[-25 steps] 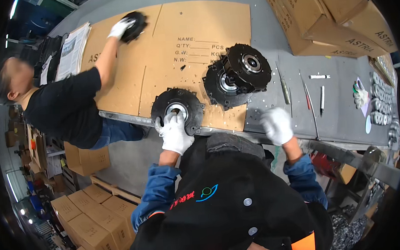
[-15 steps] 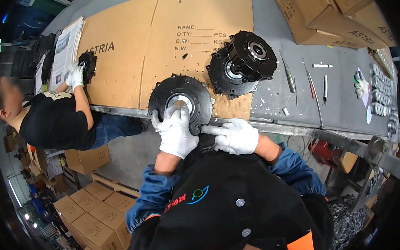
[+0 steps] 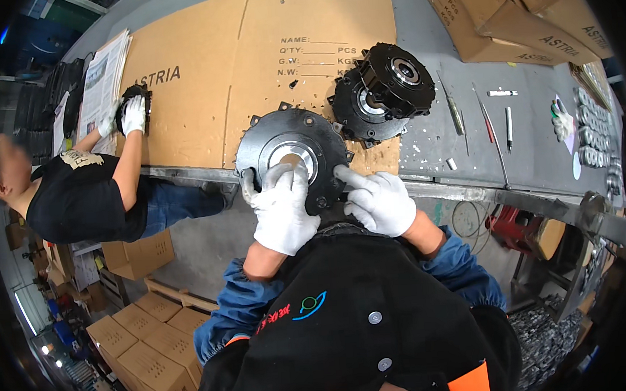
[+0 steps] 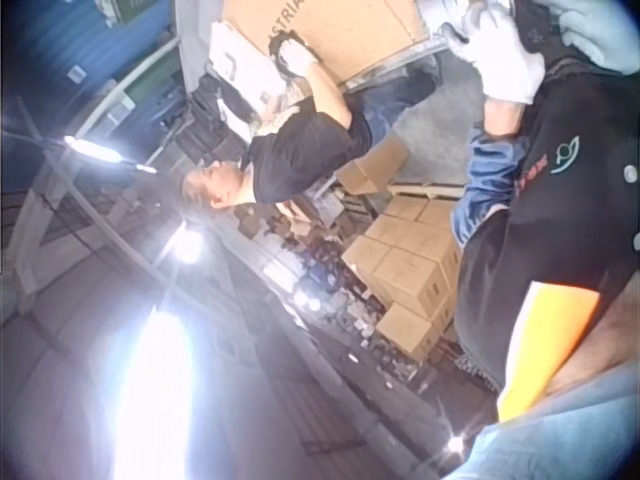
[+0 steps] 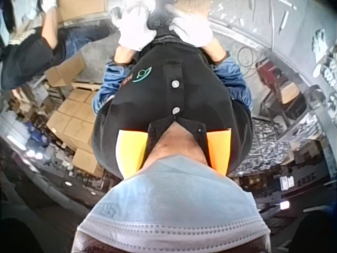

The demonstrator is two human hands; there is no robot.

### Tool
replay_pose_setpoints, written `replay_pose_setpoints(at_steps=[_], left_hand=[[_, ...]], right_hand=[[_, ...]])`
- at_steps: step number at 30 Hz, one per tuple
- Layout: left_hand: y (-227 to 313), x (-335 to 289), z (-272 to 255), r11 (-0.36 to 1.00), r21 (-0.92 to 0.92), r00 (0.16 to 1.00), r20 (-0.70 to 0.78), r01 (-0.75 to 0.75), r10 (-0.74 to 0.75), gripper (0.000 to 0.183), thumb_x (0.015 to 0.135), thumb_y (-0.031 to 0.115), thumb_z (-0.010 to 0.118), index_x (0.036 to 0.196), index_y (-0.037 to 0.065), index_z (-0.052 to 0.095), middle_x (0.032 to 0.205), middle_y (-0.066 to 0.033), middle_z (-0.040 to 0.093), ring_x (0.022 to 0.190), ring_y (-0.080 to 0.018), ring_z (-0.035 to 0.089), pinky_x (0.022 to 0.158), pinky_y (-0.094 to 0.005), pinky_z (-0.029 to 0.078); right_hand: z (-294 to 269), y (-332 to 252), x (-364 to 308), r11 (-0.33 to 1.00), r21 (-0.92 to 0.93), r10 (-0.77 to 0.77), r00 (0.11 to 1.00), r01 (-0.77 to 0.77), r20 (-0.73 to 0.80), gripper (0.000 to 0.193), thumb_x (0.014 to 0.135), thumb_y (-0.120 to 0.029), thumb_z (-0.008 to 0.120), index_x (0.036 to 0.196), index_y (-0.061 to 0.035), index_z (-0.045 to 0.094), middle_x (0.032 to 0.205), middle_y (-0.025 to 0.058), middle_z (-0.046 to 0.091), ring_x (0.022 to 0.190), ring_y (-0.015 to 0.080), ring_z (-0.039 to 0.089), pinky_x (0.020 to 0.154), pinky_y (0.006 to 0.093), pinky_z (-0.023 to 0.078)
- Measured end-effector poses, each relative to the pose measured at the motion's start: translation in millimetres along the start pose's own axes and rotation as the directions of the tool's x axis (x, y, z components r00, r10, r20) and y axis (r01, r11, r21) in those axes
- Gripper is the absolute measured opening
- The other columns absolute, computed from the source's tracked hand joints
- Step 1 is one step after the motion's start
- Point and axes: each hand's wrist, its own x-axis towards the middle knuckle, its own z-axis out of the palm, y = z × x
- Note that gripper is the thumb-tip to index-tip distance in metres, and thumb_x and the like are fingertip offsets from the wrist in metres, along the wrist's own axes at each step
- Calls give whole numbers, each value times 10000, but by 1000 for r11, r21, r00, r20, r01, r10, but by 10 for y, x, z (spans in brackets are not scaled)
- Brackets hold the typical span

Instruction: The person deburrs metal components using hand tools, places finished parts into a wire storage container, and returns to the workbench to mark components with a marker and scrape them with a tool.

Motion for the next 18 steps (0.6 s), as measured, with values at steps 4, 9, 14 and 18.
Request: replay_pose_setpoints(at_steps=[4,9,14,18], left_hand=[[-62,-33,56,992,35,989,-69,-125,127,794,472,268,754,1203,59,525,1091,-87,562,1140,-247,472,1019,-591,158],[-18,7,4,994,16,992,-66,-106,107,729,508,218,702,1195,47,531,1073,-65,583,1123,-219,493,1014,-619,135],[12,20,33,994,-3,991,-68,-112,111,765,485,263,754,1187,53,534,1095,-97,562,1157,-254,457,1034,-579,131],[25,-5,73,995,26,995,-25,-96,97,775,499,273,764,1199,45,522,1110,-107,563,1170,-266,446,1028,-593,141]], right_hand=[[-4,-12,-79,999,23,-30,999,30,-30,215,673,-222,706,713,-104,530,1076,59,626,565,186,518,549,326,418],[42,76,-525,987,79,-133,985,142,-109,234,631,-199,730,696,-105,525,872,31,627,580,183,544,533,322,410],[-38,-62,-169,994,43,-80,948,98,-308,221,646,-165,716,679,-96,509,962,62,646,540,199,546,530,316,425],[-40,-90,-231,999,34,48,977,-42,-206,192,661,-154,708,696,-80,535,962,54,660,578,206,580,535,325,437]])
